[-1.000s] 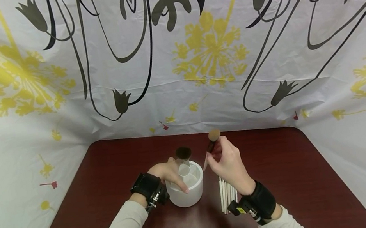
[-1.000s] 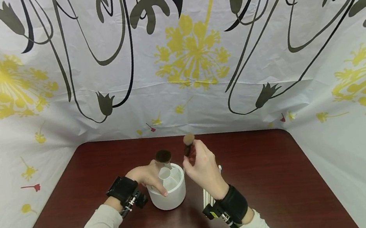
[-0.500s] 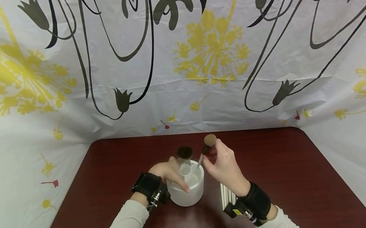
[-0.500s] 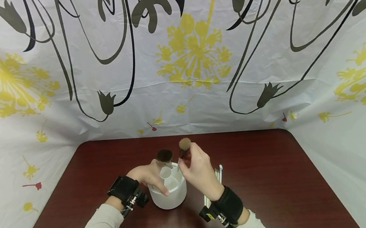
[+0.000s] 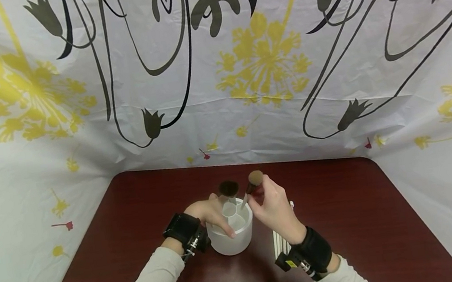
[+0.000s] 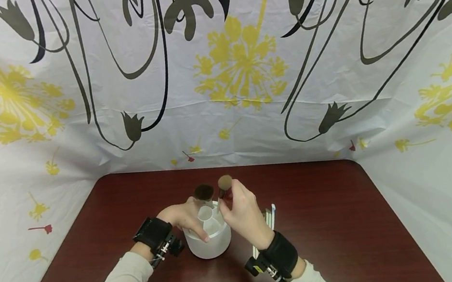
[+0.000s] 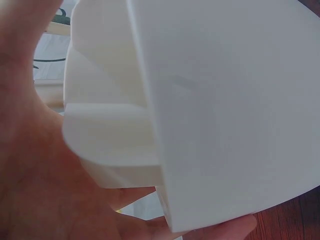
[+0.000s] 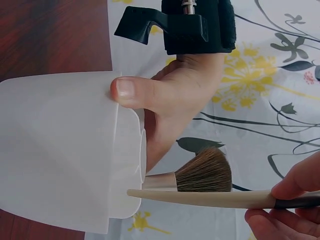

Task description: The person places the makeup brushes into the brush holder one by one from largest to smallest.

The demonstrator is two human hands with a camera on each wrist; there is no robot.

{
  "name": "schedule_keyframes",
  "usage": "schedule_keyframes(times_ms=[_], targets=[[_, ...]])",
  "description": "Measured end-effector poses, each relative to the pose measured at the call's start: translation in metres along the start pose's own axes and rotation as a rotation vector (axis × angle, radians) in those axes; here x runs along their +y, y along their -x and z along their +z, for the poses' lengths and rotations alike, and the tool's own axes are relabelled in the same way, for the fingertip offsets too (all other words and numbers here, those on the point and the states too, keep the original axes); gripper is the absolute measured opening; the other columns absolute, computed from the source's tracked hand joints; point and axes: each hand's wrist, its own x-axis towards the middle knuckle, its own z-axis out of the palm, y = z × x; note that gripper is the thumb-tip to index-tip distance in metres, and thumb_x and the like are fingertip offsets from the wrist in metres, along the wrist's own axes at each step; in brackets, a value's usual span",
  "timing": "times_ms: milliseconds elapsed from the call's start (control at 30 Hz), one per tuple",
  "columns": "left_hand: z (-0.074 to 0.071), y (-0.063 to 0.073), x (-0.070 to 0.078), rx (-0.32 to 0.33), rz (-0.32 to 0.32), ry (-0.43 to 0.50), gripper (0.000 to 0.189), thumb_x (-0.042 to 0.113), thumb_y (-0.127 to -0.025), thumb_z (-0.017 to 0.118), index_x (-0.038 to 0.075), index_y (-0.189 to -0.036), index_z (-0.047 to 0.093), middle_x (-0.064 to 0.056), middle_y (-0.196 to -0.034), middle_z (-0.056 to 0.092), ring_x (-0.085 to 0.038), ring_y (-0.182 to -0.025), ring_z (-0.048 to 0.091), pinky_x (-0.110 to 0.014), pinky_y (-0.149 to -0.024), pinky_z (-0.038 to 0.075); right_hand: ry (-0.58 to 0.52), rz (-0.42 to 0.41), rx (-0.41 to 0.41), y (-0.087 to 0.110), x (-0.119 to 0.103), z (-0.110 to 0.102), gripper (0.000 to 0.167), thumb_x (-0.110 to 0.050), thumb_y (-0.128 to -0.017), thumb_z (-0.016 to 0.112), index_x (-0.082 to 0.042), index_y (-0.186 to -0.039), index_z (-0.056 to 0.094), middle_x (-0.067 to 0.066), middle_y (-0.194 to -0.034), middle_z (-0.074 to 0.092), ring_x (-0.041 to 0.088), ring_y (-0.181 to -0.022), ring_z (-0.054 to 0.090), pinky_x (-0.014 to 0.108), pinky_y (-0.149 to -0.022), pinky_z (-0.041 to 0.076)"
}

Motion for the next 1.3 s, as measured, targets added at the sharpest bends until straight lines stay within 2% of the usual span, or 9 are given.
schedule_keyframes(times_ms=[267,500,1100,1300], targets=[[0.000,0.000,0.001,0.006,0.014,-0.020,0.108,0.033,-0.047,0.089,0.012,-0.138,0.033,-0.011,-0.113,0.033,-0.026,-0.104,0.035,-0.039,-0.086,0.039,-0.006,0.022,-0.025,0.003,0.003,0.003,0.029,0.004,-0.070,0.068,-0.001,-0.093,0.050,0.006,-0.077,0.056,0.014,-0.067,0.059,0.022,-0.056,0.049],[0.001,0.002,0.001,0.011,0.020,0.006,0.104,0.030,-0.048,0.089,0.012,-0.135,0.036,-0.011,-0.111,0.034,-0.026,-0.102,0.036,-0.039,-0.085,0.039,0.021,0.054,-0.045,0.006,0.007,0.007,0.031,0.005,-0.069,0.070,0.000,-0.093,0.050,0.007,-0.077,0.057,0.014,-0.066,0.060,0.023,-0.056,0.049],[-0.001,0.001,-0.001,0.006,0.005,-0.020,0.110,0.036,-0.047,0.088,0.013,-0.139,0.032,-0.012,-0.113,0.035,-0.026,-0.101,0.038,-0.040,-0.081,0.042,0.024,0.133,-0.093,0.013,0.017,0.019,0.026,0.003,-0.069,0.069,-0.001,-0.088,0.051,0.007,-0.075,0.058,0.014,-0.065,0.060,0.022,-0.056,0.049],[-0.001,0.000,-0.002,0.008,0.007,-0.023,0.108,0.037,-0.047,0.088,0.013,-0.137,0.034,-0.012,-0.114,0.035,-0.026,-0.102,0.039,-0.040,-0.083,0.041,0.006,0.114,-0.079,0.015,0.019,0.022,0.026,0.003,-0.069,0.068,0.000,-0.088,0.051,0.008,-0.074,0.058,0.015,-0.064,0.060,0.023,-0.053,0.049]])
